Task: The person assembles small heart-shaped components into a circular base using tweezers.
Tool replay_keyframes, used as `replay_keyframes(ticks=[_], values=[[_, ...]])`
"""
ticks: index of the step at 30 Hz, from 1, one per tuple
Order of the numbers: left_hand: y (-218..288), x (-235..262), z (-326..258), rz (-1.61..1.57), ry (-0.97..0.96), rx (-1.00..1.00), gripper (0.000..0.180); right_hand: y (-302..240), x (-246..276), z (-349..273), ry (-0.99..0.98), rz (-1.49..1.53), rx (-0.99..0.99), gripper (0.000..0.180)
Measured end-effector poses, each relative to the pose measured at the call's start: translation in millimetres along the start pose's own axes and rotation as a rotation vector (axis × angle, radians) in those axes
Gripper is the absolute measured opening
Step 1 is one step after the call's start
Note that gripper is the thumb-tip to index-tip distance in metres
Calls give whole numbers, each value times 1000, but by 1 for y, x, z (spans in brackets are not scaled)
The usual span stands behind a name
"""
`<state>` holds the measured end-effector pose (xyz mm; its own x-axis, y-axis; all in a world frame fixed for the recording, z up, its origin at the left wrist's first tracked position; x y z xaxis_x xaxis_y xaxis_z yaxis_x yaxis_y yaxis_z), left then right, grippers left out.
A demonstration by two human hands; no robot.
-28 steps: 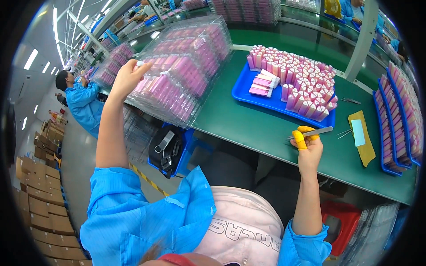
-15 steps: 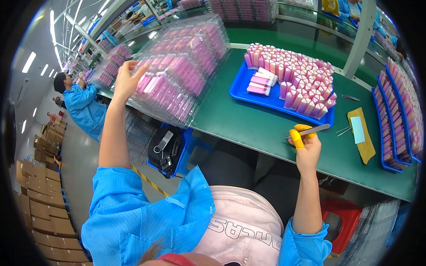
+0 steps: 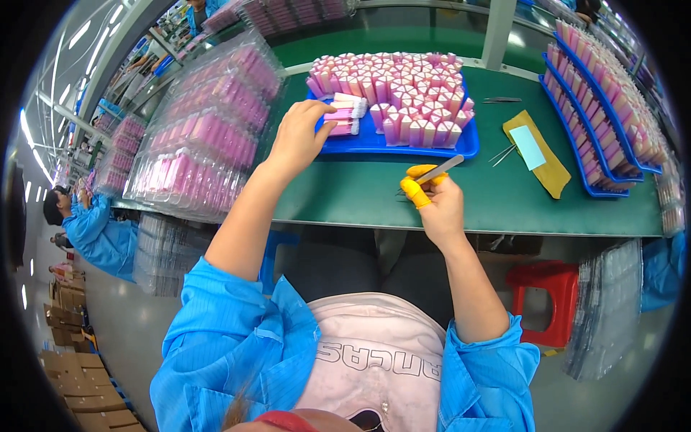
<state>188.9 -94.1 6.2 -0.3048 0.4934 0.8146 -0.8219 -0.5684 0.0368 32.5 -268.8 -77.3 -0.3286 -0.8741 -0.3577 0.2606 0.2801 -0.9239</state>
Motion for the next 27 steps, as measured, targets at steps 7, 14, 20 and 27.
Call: replay_keyframes(ticks=[7, 14, 20, 27], values=[[-12, -41, 22, 99, -239, 174, 39, -2, 1, -1, -1, -20, -19, 23], [-13, -35, 31, -30, -385, 336, 41, -4, 2, -2, -8, -9, -32, 23], [-1, -39, 23, -28, -337, 367, 32, -4, 1, -1, 0, 11, -27, 23], [25, -30, 11, 63, -474, 411, 40, 3, 3, 0, -13, 46, 30, 22]])
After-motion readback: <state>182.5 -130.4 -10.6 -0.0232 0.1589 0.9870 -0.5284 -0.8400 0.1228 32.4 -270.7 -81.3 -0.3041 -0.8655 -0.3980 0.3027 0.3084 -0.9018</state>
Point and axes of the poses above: each hand's wrist, its own z-axis towards the middle knuckle, its own x-axis out of the back of the hand, y = z × x, the point moved 2 cm from there along z, towards the middle knuckle, and after that the axes turned 8 degrees about z, right-handed, at the moved point
